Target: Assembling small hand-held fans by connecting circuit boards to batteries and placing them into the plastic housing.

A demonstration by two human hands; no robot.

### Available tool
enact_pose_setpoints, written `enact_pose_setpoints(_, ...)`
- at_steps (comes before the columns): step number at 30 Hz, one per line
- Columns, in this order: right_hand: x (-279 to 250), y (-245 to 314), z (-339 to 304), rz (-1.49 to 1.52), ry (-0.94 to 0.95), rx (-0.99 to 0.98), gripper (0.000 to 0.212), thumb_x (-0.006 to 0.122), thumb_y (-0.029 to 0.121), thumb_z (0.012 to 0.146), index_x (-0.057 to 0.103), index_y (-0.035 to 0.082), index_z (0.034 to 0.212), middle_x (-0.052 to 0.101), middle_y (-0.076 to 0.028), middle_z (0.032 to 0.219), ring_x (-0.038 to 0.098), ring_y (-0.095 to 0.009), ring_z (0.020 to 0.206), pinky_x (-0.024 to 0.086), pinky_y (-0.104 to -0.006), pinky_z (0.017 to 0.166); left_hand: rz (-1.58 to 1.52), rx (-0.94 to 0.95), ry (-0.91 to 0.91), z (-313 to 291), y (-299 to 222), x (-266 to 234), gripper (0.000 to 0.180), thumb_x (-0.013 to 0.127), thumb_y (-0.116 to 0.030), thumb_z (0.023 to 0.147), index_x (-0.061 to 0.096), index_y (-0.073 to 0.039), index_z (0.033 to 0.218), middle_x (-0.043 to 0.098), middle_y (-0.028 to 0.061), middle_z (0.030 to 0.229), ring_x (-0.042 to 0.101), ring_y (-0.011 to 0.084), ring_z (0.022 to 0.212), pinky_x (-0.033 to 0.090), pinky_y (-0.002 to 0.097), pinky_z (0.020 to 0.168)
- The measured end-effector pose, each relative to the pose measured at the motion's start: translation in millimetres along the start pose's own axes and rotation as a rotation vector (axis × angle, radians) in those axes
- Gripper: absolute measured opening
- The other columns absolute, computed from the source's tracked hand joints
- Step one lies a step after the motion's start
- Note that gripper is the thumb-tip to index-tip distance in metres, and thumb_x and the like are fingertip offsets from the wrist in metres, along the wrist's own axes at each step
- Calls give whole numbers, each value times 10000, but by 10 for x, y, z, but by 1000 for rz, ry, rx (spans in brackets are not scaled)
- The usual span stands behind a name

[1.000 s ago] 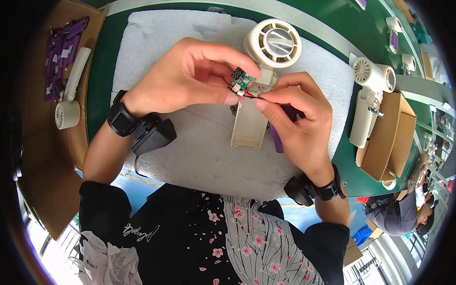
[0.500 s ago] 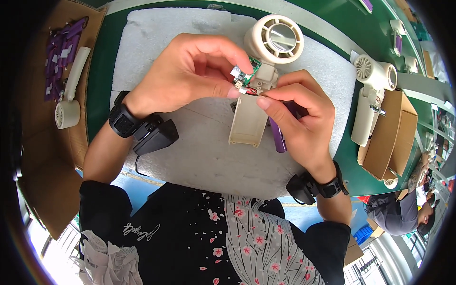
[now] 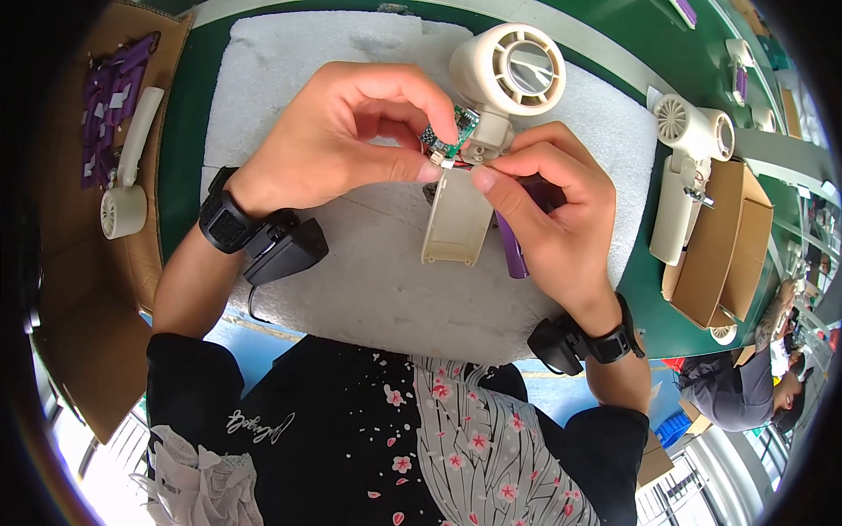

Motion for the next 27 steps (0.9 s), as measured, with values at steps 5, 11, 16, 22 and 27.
enact_pose_setpoints(5,-2,0,6,1,1,19,84,736,20,814,664,-21,831,580,-33,871,534,-69,700,399,-204,604,107,63,-6,-5,3,13,299,714,98,768,645,-22,1033,649,43,977,642,119,888,536,264,788)
enact_pose_setpoints(11,2,-29,5,81,-19,57,85,732,18,816,657,-23,822,577,-24,856,517,-60,680,380,-199,582,117,66,-36,-20,11,40,326,724,90,768,623,-29,1054,644,33,973,637,109,883,535,262,790)
enact_pose_setpoints(16,-13,3,7,-26,-43,-14,94,738,22,811,657,-25,821,576,-21,845,505,-59,664,372,-201,568,73,37,-39,-16,38,49,329,726,88,771,603,-25,1055,642,26,973,634,103,884,539,266,799)
enact_pose_setpoints(22,-35,76,1,-157,-55,-87,104,763,24,783,679,-19,826,588,-37,822,517,-77,639,385,-209,551,34,13,-73,-23,50,49,320,717,88,779,617,-16,1065,646,30,987,635,102,887,548,270,814)
enact_pose_setpoints(27,1,194,-18,-324,18,-279,111,777,12,760,696,-9,833,603,-50,828,550,-102,629,413,-220,528,114,61,-123,-24,27,30,346,704,89,783,644,-15,1108,656,35,993,636,103,889,552,268,823)
Point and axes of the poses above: each hand's wrist, its own z-axis towards the middle knuckle, its own x-axis out of the palm, y = z × x, the point moved 5 cm from there along z, towards the middle knuckle
